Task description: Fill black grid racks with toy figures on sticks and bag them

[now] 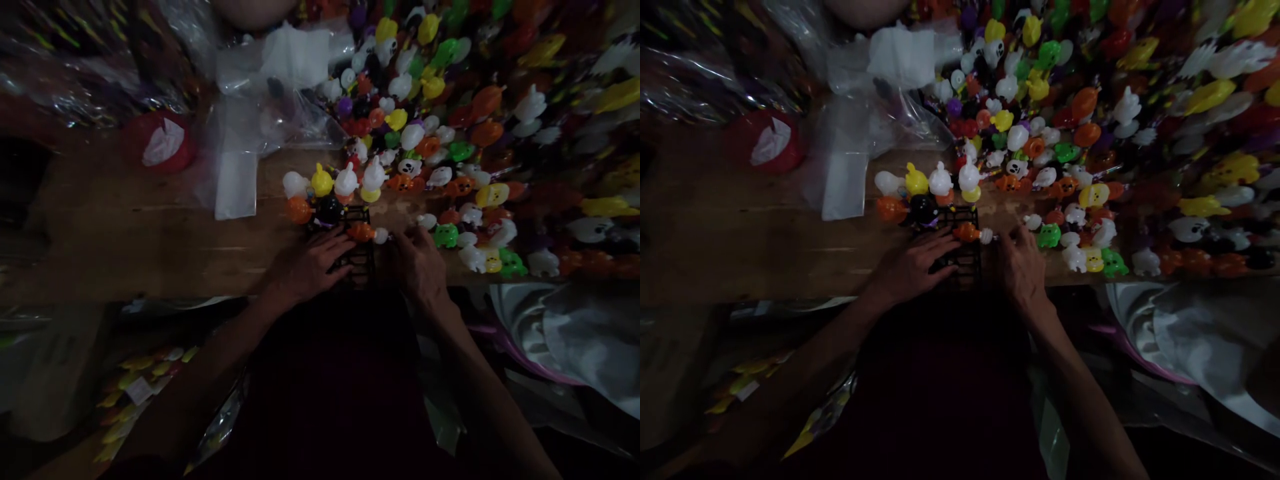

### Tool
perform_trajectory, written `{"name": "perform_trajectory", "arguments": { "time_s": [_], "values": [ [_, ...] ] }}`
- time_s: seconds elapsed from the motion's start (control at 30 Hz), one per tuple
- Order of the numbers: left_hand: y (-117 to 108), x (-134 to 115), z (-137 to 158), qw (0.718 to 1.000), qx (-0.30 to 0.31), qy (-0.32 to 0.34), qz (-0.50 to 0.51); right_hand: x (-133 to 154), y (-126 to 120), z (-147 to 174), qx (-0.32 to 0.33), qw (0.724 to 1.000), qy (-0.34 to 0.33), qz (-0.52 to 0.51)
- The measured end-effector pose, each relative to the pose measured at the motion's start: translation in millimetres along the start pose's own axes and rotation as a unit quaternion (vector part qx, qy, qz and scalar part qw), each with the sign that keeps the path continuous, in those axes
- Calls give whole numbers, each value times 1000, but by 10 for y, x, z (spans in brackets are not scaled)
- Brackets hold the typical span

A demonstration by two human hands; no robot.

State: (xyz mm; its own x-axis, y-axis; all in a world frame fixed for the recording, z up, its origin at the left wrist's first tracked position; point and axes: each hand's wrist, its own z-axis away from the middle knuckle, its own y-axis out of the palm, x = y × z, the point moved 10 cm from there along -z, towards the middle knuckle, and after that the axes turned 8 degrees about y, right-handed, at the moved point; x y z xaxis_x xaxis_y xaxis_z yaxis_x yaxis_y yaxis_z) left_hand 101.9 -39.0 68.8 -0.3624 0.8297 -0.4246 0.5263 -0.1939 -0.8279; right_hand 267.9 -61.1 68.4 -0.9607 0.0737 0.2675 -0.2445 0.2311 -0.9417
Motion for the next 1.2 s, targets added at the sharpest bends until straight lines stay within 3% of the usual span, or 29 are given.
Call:
{"name": "perform_trajectory", "arguments": {
  "time_s": [0.1,0.3,0.6,0.7,0.83,1.0,1.2],
  "values": [
    [3,-42,-16,999,-1,-3,-34,-5,-22,-15,-24,999,-10,-40],
    [-36,-43,37,997,-69,12,-31,-100,-84,-13,-44,995,5,-89],
    [-40,-24,20,998,-64,2,5,-121,-123,-62,-60,982,23,-178],
    [-42,-11,32,997,-76,0,19,-129,-111,-59,-31,961,54,-269],
    [-11,-12,52,996,-86,8,26,-151,58,-62,13,913,128,-388],
    [25,20,87,996,-87,-3,27,-165,241,-84,35,866,173,-468],
    [-24,-17,97,995,-99,8,9,-120,250,-153,36,853,190,-485]
  ]
}}
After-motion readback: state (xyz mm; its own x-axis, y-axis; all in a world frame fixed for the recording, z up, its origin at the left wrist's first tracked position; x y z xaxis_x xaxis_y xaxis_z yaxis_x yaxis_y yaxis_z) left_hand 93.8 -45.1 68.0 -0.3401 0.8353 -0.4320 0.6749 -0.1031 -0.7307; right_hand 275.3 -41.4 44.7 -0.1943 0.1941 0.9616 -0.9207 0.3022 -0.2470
